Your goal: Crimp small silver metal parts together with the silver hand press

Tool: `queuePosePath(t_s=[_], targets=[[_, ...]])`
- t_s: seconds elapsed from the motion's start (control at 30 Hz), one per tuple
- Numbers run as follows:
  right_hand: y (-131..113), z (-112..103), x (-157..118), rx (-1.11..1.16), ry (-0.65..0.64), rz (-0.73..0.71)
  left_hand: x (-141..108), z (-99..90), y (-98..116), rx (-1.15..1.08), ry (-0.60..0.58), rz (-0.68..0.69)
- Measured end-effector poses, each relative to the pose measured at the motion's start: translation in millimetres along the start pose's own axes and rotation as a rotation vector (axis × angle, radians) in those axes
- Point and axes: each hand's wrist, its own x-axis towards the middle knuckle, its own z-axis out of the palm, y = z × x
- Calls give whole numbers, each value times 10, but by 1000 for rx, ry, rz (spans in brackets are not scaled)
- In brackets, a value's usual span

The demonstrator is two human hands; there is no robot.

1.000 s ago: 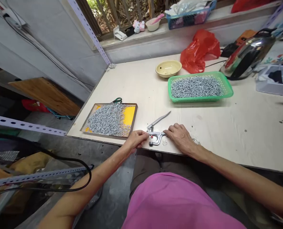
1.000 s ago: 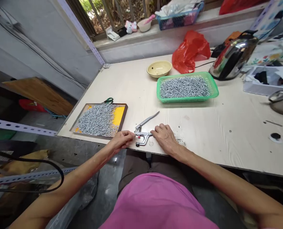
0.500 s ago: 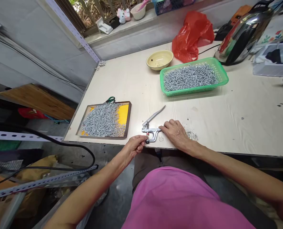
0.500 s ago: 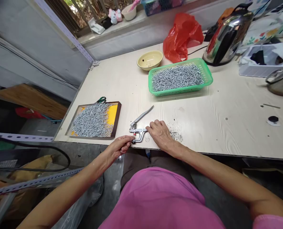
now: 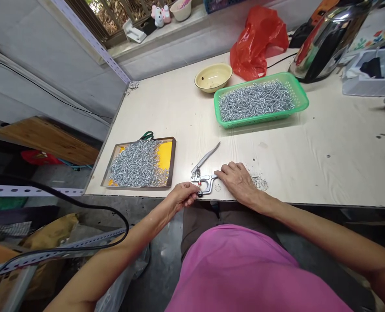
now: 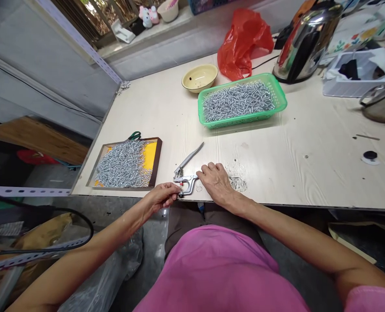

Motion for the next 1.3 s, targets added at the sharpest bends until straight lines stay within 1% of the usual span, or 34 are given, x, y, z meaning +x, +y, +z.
queuePosePath(t_s=[0.17,0.33,0.5,0.57,0.7,0.77,0.87,1.03,1.17,1.3], targets=[[-19,-15,-4,-18,-12,4,5,-44,25,98,-57,-4],[-27,-46,-18,-19,-36,6,-28,-50,41,151,-78,-15],[-21,-50,-18,0,-56,33,-32,-60,43,174,-111,7],[-31,-53,17,52,-34,-4,-32,-64,40,176,-118,9],[-99,-46,167,145,-6,-204,-51,-55,38,152,-107,13],[-140,-18,239,174,-7,-284,-65,-45,36,130,-93,11],[-165,57,273,213,2,-354,-79,-35,27,105,-92,21],[-120,169,201,268,7,-337,-69,-38,19,95,-98,19],[-117,160,146,295,7,-330,-53,-34,13,64,-75,-13],[-144,167,97,300,38,-322,-56,-6,-13,-15,-47,-24]])
